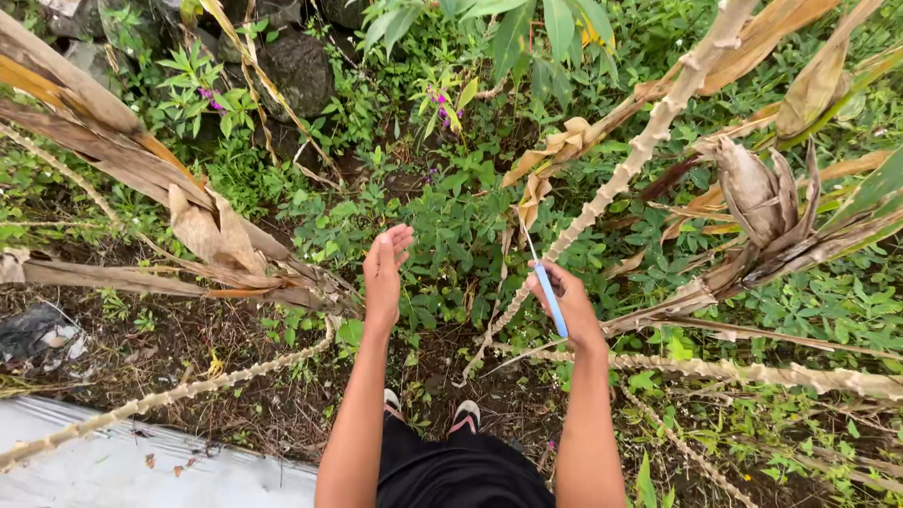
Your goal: Prune small branches or stems from plants using a pair of scissors.
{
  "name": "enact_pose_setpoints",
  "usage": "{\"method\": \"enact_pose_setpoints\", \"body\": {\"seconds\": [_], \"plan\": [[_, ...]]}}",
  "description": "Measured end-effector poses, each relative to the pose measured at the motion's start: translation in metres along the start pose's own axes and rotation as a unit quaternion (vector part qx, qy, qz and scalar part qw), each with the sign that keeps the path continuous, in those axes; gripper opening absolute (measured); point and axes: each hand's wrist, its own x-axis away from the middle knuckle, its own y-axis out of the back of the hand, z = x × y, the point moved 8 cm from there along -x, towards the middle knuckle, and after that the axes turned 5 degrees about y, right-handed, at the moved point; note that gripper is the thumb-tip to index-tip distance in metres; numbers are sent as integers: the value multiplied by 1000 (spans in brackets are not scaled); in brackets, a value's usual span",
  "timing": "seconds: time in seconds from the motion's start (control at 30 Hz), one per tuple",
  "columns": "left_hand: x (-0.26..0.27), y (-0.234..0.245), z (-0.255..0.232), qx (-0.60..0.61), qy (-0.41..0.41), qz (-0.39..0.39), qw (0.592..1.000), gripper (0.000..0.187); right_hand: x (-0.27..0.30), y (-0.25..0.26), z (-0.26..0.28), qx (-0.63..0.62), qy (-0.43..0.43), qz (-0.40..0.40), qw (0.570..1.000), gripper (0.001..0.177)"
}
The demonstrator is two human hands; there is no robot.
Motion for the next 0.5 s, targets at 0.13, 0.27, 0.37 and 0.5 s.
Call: {"method": "enact_pose_setpoints", "body": {"seconds": [0.13,0.27,0.37,0.5], "plan": [[1,-9,1,13,-6,5,1000,53,-1,6,-1,25,-8,-16,1000,46],[-5,-23,5,23,-7,9,1000,51,-3,5,3,9,5,-12,1000,48],[-12,-29,8,20,1,20,1000,51,-6,5,1,19,0,-21,1000,49],[-23,-40,3,23,2,45,999,51,-10,8,-3,35,0,-31,999,50]]}}
